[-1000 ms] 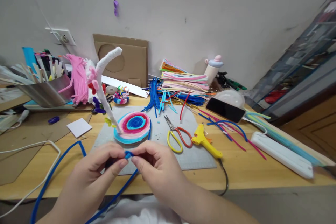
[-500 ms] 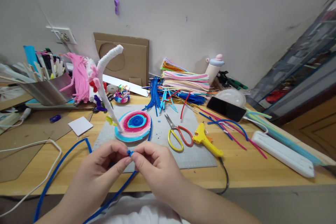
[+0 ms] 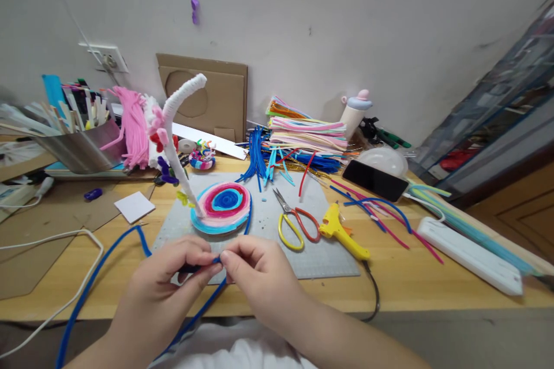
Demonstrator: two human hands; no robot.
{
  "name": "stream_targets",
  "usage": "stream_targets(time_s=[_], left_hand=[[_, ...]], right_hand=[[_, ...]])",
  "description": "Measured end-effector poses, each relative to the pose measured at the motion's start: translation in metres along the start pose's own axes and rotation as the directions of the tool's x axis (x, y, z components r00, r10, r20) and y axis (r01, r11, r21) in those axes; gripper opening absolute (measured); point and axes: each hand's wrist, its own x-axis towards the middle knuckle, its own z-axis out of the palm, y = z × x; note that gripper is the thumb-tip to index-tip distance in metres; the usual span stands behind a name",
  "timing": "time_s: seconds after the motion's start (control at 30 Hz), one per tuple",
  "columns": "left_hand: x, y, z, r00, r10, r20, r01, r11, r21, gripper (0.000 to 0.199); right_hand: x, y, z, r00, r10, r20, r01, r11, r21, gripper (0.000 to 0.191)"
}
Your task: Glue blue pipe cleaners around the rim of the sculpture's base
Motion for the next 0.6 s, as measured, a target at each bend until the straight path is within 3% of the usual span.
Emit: stream_targets(time_s=[0.13,0.3,0.37,0.43,0.53,0.6], left_hand=[[-0.009,-0.012,0.004,0.94,0.339,0.036,-0.338,0.911,0.236,0.019],[-0.02,-0.031,0.009,0.829,0.532,0.173,-0.543,0.687,0.484,0.032],[-0.023,-0.032,0.008,0.827,0.534,0.174,-0.541,0.675,0.502,0.033],[-0.023,-0.03,0.006,0.866,0.477,0.15,-0.491,0.757,0.432,0.033],[-0.022,-0.023,0.0,0.945,0.287,0.159,-0.317,0.924,0.213,0.027],[-0.02,-0.019,-0.004,0.962,0.148,0.228,-0.176,0.978,0.11,0.028]], right_hand=[[0.004,0.008,0.002,0.979,0.202,0.03,-0.2,0.921,0.334,0.036],[0.004,0.015,-0.002,0.953,0.298,0.06,-0.287,0.82,0.495,0.038],[0.004,0.017,-0.004,0.956,0.28,0.083,-0.283,0.817,0.502,0.037],[0.003,0.018,-0.006,0.959,0.257,0.119,-0.282,0.831,0.479,0.037],[0.002,0.018,-0.007,0.954,0.254,0.16,-0.298,0.869,0.396,0.04],[0.002,0.016,-0.007,0.948,0.271,0.165,-0.312,0.893,0.324,0.042]])
